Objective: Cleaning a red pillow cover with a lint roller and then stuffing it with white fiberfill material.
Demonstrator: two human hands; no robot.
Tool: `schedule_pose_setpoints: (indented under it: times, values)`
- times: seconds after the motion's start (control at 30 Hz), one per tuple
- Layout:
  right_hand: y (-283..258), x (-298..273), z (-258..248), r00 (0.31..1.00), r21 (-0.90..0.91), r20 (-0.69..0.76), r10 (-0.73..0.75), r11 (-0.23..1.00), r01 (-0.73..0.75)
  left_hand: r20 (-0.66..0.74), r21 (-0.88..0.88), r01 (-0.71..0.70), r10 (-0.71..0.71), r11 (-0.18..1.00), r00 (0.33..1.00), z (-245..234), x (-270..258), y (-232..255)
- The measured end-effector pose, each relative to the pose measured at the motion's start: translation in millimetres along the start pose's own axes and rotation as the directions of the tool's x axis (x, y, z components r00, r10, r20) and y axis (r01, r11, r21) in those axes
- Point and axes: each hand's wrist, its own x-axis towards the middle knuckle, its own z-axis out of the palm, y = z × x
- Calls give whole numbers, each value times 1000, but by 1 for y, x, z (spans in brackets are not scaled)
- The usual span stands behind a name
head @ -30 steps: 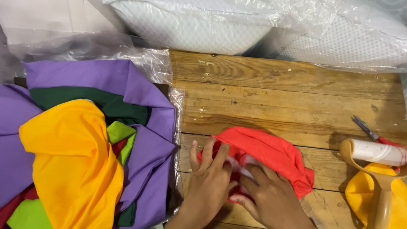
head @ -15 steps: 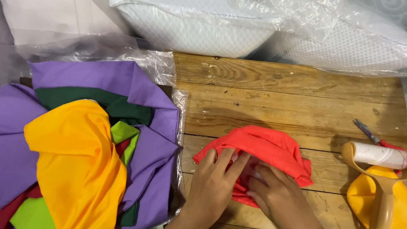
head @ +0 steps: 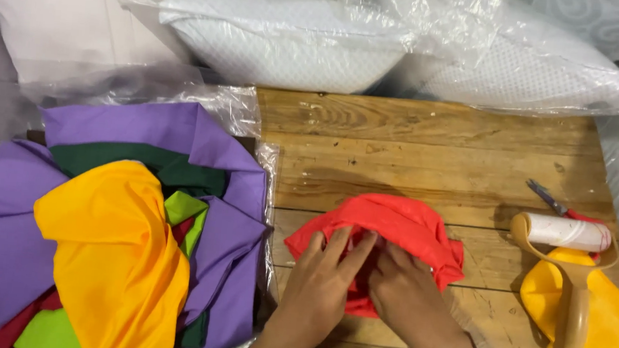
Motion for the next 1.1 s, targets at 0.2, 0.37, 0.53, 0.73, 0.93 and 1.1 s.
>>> schedule_pose_setpoints:
  times: [0.2, 0.37, 0.53, 0.73, 0.93, 1.1]
  values:
    - [2, -7, -47, 994, -4, -49, 100, 995, -100, -154, 114, -12, 30, 993, 988, -6, 4, 0]
    - [-19, 4, -61, 937, -34, -138, -321, 947, 319, -82, -17, -79, 78, 997, 994, -15, 2, 5]
    - [11, 21, 17, 964, -170, 23, -265, 949, 265, -120, 97, -17, 28, 995, 992, -8, 2, -12]
    - [5, 24, -44, 936, -39, 351, 4, 999, 11, -212, 376, 157, -80, 913, 974, 4, -2, -17]
    - [3, 2, -29, 971, -66, 104, -213, 973, 221, -136, 335, 122, -80, 934, 988, -1, -7, -19]
    - [5, 8, -57, 954, -299, 297, 48, 953, 45, 39, 376, 23, -41, 926, 998, 9, -6, -20]
